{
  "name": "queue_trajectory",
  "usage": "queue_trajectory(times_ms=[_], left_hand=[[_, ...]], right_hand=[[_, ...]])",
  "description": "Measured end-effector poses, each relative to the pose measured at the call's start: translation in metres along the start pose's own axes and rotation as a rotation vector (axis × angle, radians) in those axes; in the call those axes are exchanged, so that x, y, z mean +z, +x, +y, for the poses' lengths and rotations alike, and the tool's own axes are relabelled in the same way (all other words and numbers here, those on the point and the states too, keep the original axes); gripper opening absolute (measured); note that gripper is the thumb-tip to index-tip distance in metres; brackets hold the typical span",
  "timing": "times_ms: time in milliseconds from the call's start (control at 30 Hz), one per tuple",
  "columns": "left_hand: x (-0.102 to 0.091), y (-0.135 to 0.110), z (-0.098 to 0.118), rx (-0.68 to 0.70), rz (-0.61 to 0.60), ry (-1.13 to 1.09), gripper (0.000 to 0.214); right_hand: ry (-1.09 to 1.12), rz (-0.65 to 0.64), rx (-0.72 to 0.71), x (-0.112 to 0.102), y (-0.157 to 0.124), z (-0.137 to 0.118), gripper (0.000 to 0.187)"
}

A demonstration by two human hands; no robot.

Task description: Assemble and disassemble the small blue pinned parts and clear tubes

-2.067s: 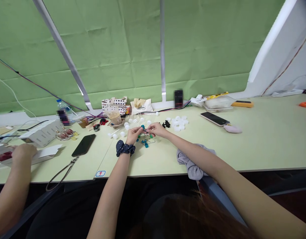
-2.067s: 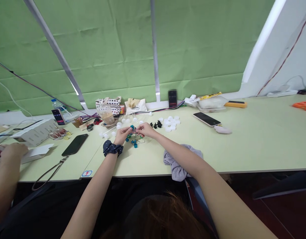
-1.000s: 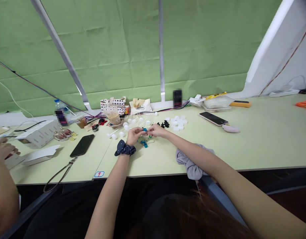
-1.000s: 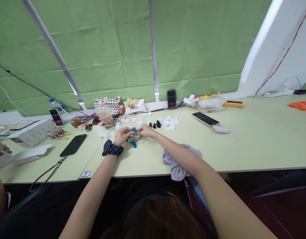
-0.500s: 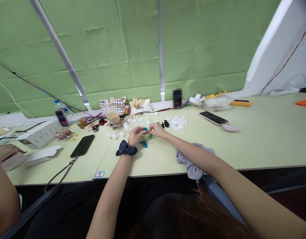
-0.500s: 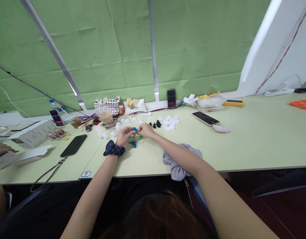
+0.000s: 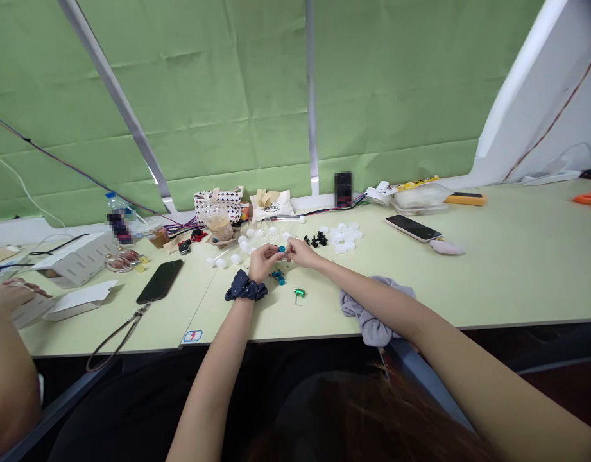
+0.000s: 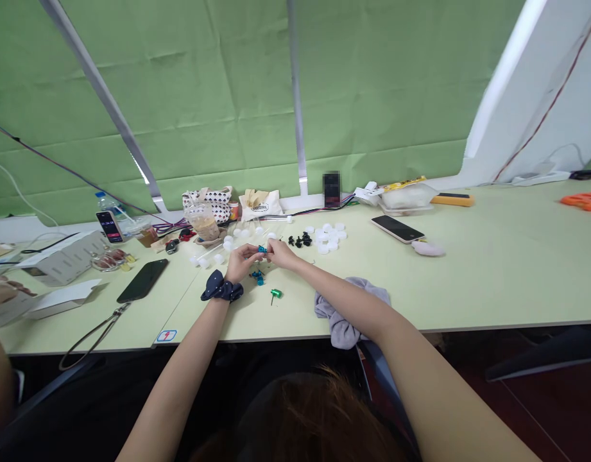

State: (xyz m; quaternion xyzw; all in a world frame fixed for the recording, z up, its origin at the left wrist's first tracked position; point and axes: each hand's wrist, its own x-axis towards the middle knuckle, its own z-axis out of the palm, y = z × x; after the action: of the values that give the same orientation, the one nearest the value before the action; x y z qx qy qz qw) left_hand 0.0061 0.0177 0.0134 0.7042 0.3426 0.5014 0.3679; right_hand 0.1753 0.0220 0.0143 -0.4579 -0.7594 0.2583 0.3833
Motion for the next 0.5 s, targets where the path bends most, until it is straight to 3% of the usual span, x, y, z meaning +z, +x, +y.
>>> queue_trajectory(times_ms=[167, 300, 500], left_hand=[[0.000, 0.000, 0.003, 0.006, 0.025, 0.004, 0.033], [0.000, 0.000, 0.004, -0.001, 0.042, -0.007, 0.033], [0.002, -0.001, 0.004, 0.029, 0.021, 0.032, 0.035]], right_hand=[[-0.158, -0.028, -0.054, -0.003, -0.001, -0.010, 0.005], [-0.269, -0.022, -0.092, -0.004, 0.000, -0.013, 0.017], [-0.247, -0.018, -0.060, -0.004, 0.001, -0.011, 0.015]])
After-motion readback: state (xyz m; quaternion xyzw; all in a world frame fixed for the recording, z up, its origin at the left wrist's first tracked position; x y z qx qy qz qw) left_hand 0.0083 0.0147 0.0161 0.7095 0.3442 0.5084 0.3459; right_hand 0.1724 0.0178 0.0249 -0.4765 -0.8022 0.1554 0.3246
